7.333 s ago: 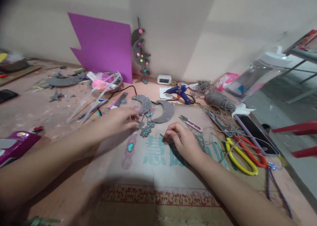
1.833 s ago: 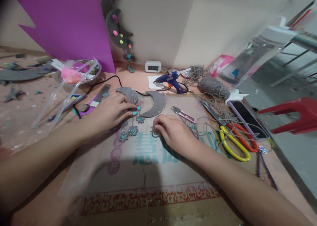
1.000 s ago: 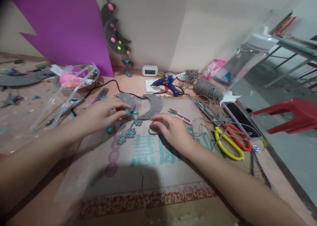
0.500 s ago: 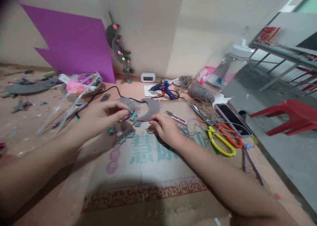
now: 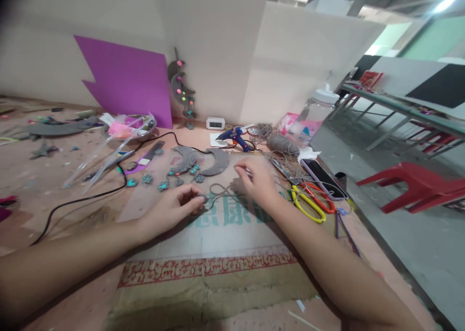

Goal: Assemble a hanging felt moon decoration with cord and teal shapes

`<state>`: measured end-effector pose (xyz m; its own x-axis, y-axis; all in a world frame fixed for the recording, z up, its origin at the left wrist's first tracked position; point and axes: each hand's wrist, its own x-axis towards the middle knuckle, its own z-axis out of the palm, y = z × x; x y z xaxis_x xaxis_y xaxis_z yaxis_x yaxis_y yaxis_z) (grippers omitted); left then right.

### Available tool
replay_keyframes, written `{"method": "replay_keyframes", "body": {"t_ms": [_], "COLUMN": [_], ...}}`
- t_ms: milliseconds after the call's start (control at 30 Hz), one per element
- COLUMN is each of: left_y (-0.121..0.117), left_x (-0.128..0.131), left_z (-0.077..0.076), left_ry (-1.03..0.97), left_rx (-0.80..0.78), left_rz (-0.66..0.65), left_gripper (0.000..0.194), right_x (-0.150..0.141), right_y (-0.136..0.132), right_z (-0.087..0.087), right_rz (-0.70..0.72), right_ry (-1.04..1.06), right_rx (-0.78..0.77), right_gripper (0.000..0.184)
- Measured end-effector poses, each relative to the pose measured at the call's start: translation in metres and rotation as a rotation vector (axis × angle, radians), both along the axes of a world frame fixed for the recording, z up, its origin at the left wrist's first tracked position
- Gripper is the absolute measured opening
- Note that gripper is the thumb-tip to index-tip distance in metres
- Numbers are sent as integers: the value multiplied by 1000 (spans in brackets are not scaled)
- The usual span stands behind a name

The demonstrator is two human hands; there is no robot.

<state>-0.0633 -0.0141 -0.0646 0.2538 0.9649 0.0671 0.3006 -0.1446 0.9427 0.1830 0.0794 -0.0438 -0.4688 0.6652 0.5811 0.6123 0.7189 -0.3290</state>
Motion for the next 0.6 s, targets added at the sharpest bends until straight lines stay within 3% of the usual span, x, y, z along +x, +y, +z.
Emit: {"method": "replay_keyframes", "body": {"t_ms": [100, 267, 367, 533, 600], "left_y": [4, 11, 16, 18, 17], "left_x": [-1, -7, -11, -12, -12], "left_z": [1, 5, 4, 2, 1], "left_ry": [-52, -23, -13, -19, 6], "left_rx": [-8, 27, 47, 70, 92], "left_rz": [53, 116, 139, 120, 91], "left_gripper": [26, 28, 29, 27, 26], "right_x": [10, 8, 0, -22, -33], "right_y": [20, 27, 16, -22, -34], "right_z": [-13, -25, -23, -12, -11], "right_rz": [-104, -61, -3, 278, 325], "right_ry": [-41, -49, -38, -179, -240], "right_rx": [-22, -11, 2, 0, -9], "right_gripper": [17, 19, 22, 24, 27]}}
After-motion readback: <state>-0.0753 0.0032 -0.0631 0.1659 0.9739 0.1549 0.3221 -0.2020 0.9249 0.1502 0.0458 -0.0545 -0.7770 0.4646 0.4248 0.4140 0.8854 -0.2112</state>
